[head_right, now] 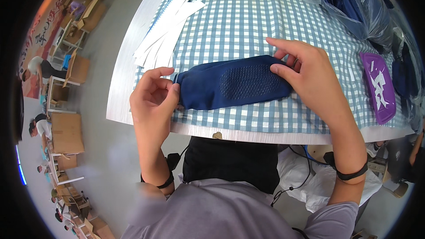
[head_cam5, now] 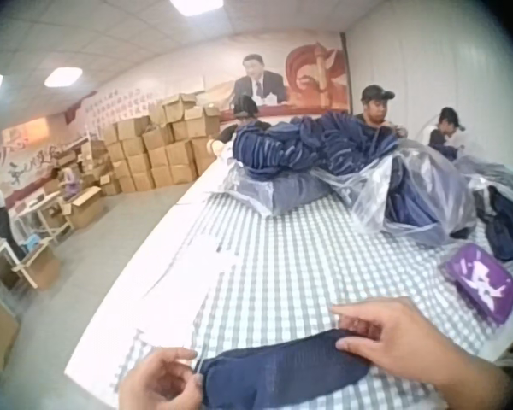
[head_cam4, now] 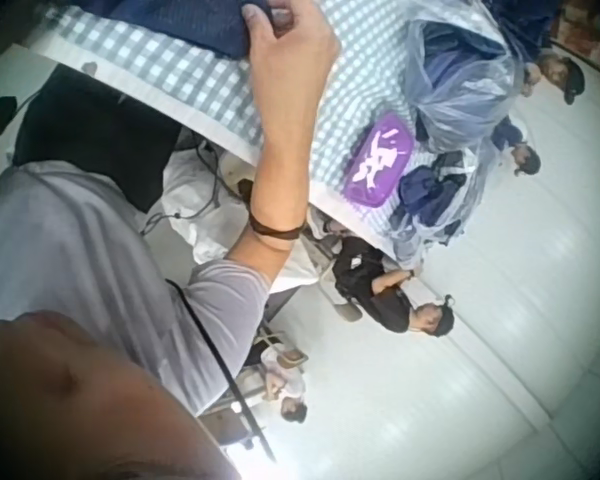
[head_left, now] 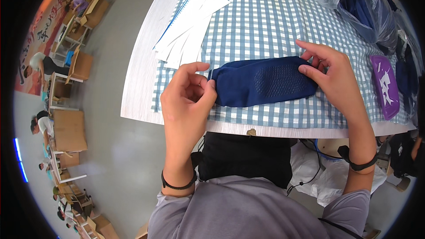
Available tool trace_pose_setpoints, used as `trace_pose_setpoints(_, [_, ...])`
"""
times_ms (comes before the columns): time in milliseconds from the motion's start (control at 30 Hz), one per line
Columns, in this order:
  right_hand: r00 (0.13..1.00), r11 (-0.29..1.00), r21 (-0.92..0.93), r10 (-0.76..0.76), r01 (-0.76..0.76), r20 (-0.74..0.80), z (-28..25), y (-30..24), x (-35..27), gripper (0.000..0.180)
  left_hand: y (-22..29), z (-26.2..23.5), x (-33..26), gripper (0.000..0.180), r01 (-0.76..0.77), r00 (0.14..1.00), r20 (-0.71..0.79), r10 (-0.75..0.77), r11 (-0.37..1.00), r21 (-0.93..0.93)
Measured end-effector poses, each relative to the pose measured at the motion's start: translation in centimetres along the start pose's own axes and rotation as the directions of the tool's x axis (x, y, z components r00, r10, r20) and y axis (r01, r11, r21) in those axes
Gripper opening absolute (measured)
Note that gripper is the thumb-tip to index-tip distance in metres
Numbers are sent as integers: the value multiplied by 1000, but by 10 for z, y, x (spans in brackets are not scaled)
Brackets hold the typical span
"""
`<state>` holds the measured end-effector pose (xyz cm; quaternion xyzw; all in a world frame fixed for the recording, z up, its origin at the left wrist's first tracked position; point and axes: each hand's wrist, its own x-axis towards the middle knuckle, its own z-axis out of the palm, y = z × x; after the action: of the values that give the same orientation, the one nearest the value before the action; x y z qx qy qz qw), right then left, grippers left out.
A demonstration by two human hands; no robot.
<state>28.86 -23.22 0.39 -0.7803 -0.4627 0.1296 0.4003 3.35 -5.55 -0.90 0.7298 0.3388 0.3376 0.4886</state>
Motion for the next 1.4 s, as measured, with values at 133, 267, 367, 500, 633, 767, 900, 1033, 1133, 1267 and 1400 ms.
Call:
trace_pose_setpoints(133, [1000,999,32,-9,10,-10,-1,6,1,56,-4,-6,4,22,-18,999,-32,21,994,105])
trace_pose_setpoints(267, [1000,998,61,21,-21,14,-2,5,2,54,11,-8,1,19,47,999,6,-50,966,255])
trace_pose_setpoints(367, [1000,999,-39,15,-14,22,-3,-4,2,49,11,-6,-1,27,-107,992,-3,125,860,500])
trace_pose_setpoints(500, [944,932,-171,-328,319,-24,1,-1,1,41,11,-3,3,29,-223,975,106,196,853,472])
trace_pose_setpoints(633, [878,870,-128,-461,476,132,11,-2,-1,37,9,1,7,29,-146,988,38,150,986,-77])
trace_pose_setpoints(767, [904,902,-127,-390,413,173,14,4,-3,36,5,8,6,32,-79,993,20,113,801,-594])
trace_pose_setpoints(900, [908,907,-119,-381,404,175,13,6,-3,36,-4,-5,8,37,-49,999,-21,44,899,-436])
trace_pose_setpoints(1033, [904,906,-106,-388,410,180,12,9,-1,37,1,-13,7,38,44,998,-27,-49,988,-149])
trace_pose_setpoints(1133, [905,907,-106,-385,407,180,13,9,-2,37,1,-9,2,31,-38,999,-6,40,984,173])
trace_pose_setpoints(1267, [905,903,-128,-385,410,177,11,9,-3,37,7,-10,6,33,15,1000,-25,-12,991,131])
trace_pose_setpoints(1400, [905,906,-116,-383,407,184,11,9,-2,37,1,-13,12,40,18,999,43,-8,972,-236])
